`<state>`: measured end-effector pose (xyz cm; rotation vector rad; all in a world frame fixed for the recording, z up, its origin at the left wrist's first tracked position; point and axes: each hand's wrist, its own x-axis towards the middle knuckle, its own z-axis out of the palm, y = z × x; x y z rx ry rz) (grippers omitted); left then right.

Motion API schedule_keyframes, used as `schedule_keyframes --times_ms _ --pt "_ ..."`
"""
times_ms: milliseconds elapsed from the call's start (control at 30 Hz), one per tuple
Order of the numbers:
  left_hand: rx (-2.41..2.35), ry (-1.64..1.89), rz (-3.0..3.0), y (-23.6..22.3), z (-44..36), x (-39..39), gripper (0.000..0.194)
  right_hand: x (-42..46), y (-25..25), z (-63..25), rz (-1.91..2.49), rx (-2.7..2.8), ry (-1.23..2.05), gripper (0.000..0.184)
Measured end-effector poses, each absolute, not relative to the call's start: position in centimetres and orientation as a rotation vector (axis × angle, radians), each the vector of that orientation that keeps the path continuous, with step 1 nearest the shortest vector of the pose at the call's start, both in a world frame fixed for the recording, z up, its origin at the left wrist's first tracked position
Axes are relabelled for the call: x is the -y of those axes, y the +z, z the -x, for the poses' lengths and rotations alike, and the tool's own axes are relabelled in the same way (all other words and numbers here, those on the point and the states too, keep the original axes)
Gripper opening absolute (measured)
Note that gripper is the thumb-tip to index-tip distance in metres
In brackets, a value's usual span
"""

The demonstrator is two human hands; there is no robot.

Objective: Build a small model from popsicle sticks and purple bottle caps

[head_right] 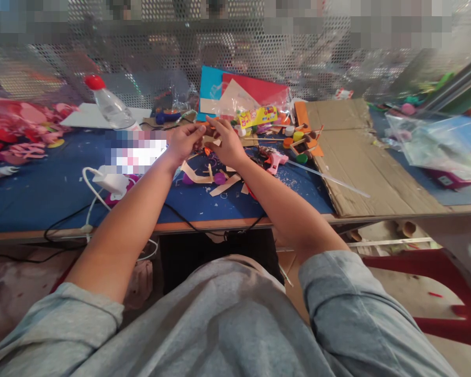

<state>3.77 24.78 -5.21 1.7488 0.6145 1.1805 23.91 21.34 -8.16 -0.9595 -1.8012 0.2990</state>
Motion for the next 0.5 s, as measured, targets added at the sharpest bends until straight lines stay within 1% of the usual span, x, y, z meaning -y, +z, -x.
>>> schedule_keyframes --times_ms 167,267,333,433,500 --pt "-0.613 1.115 -1.78 -5.0 -3.4 -24.8 0.08 -21.3 -8.1 -24.1 0.927 1.845 0.28 0.057" --pt "-0.627 1.077 -1.773 -5.1 -3.3 -24.7 0.078 -21.3 -8.1 -24.1 0.92 1.845 0.314 0.06" --pt "-0.621 1.072 -1.757 -5.3 -3.4 -24.9 0.077 -21.4 -8.0 -24.1 0.897 1.836 0.311 0.059" --pt "-0.635 1.051 -1.721 -5.9 -3.5 -25.4 0.08 -21.4 -7.9 -24.1 0.881 1.818 0.283 0.045" --pt "-0.662 1.034 -1.716 -6.2 -3.6 -25.8 0.089 -21.3 -7.8 -24.1 0.908 1.801 0.271 0.034"
